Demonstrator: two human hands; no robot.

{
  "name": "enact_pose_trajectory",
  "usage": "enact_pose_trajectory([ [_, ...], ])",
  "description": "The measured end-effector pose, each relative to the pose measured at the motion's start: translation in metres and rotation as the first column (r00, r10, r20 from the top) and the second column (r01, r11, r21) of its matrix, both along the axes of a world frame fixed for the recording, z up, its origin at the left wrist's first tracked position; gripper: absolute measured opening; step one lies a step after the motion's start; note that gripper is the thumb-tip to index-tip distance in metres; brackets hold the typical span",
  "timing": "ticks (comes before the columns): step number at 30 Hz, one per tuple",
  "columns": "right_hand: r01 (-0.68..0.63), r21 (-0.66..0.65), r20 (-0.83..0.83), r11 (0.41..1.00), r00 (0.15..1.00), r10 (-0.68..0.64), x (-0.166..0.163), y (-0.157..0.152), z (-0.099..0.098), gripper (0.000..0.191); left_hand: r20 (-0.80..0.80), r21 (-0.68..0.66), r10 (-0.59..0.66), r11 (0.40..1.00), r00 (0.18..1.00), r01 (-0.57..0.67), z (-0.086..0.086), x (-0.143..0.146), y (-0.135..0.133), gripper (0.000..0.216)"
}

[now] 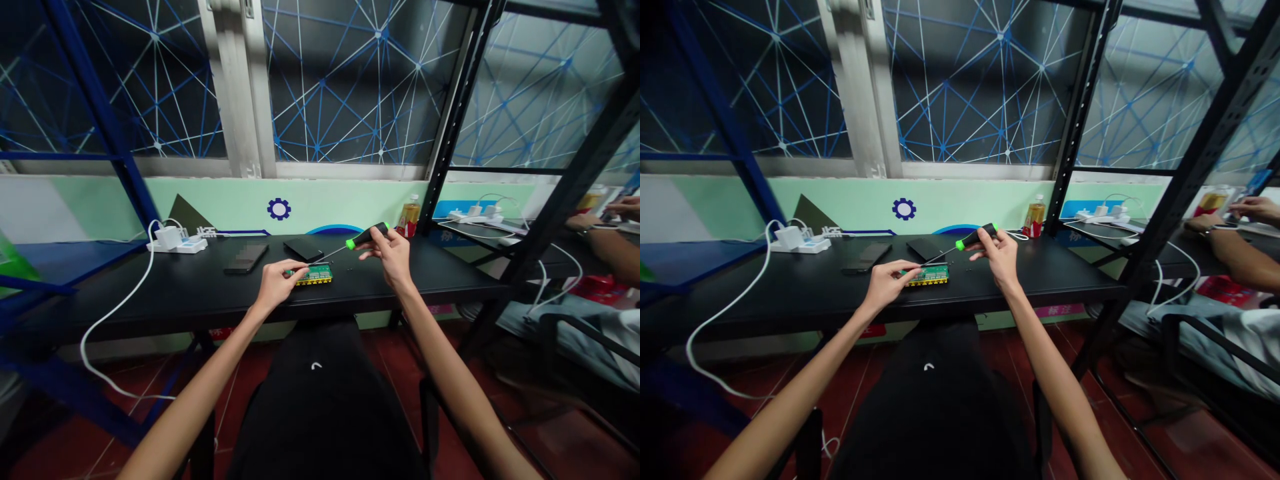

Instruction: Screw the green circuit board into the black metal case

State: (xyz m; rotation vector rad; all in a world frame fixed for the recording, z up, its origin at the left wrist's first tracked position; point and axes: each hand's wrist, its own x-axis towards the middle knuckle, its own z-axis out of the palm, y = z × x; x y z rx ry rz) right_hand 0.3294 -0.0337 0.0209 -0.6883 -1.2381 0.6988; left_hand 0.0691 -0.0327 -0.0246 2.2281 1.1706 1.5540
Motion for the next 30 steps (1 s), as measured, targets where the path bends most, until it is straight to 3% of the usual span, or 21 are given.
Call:
enact_pose_trajectory([
  [17,-0.028,0.010,-0.002,1.000,1.000,0.028,-0.0018,-0.0001,-0.0012,0.041,-0.041,0.076,-0.035,0.996,0.999,0.038,-0.0014,0.0028,0.0004,0.017],
  [30,-0.125,0.100,0.051,0.987,0.991,0.120,0.0017,-0.0053,0.0007,0.039,-0.147,0.125,-0.026,0.991,0.989,0.044,-0.0010,-0.0003,0.0029,0.019],
])
